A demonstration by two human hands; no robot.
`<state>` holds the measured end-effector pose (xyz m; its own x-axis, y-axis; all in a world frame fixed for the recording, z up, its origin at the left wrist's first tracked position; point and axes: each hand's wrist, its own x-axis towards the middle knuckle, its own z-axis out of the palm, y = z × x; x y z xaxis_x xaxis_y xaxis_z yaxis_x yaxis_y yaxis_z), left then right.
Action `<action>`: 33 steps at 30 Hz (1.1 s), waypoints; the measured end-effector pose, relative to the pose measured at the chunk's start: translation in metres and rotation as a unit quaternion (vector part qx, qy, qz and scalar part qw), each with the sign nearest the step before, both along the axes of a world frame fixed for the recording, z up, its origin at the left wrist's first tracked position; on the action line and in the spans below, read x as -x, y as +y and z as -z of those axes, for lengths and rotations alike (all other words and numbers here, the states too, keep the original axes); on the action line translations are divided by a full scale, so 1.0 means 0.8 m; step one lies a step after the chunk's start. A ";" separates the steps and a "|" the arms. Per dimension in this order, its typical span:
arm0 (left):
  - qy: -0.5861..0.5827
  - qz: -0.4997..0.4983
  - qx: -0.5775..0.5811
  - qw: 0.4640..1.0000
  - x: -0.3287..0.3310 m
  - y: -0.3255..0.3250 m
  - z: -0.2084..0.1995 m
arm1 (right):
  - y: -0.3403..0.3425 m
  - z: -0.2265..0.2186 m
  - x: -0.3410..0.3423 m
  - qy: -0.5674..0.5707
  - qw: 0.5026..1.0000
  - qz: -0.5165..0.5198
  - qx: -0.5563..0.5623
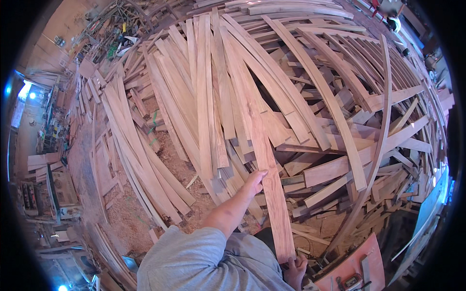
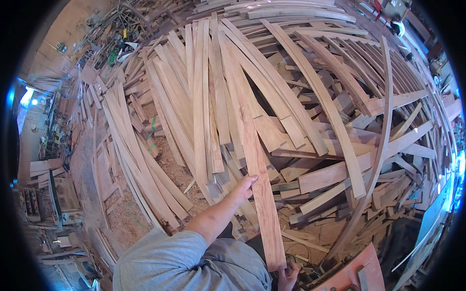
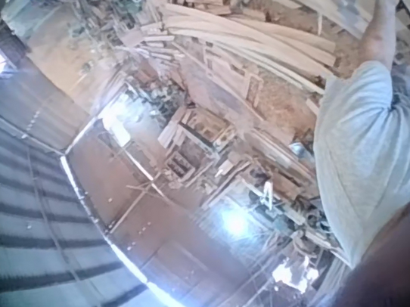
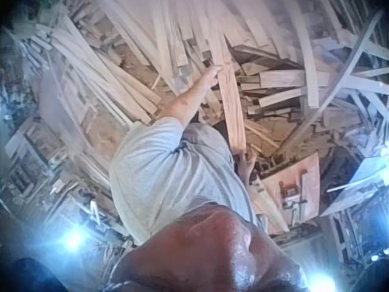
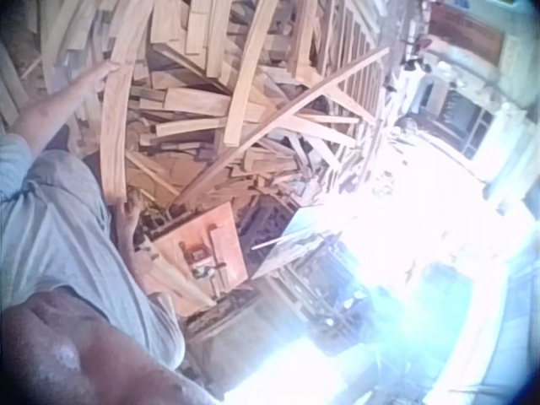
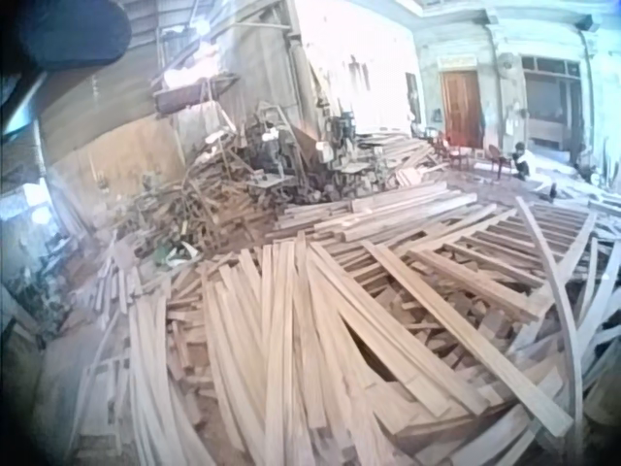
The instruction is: The person sorts through a large pile of wooden planks in a workshop, picking up individual pieces, measuring them with a tape measure, and placing them back into the pile.
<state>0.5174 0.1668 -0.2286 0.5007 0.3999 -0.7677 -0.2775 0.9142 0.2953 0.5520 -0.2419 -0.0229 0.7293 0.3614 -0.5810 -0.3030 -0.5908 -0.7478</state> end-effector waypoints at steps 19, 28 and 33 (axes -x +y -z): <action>-0.005 0.012 -0.110 0.994 -0.174 -0.025 -0.065 | 0.012 0.129 -0.121 -0.051 0.922 0.384 0.024; -0.022 0.263 -0.233 0.936 -0.370 -0.019 -0.146 | 0.013 0.069 -0.371 -0.124 0.917 0.378 0.029; 0.032 0.444 -0.337 0.829 -0.329 -0.047 -0.084 | 0.094 0.101 -0.503 -0.539 0.806 0.152 0.192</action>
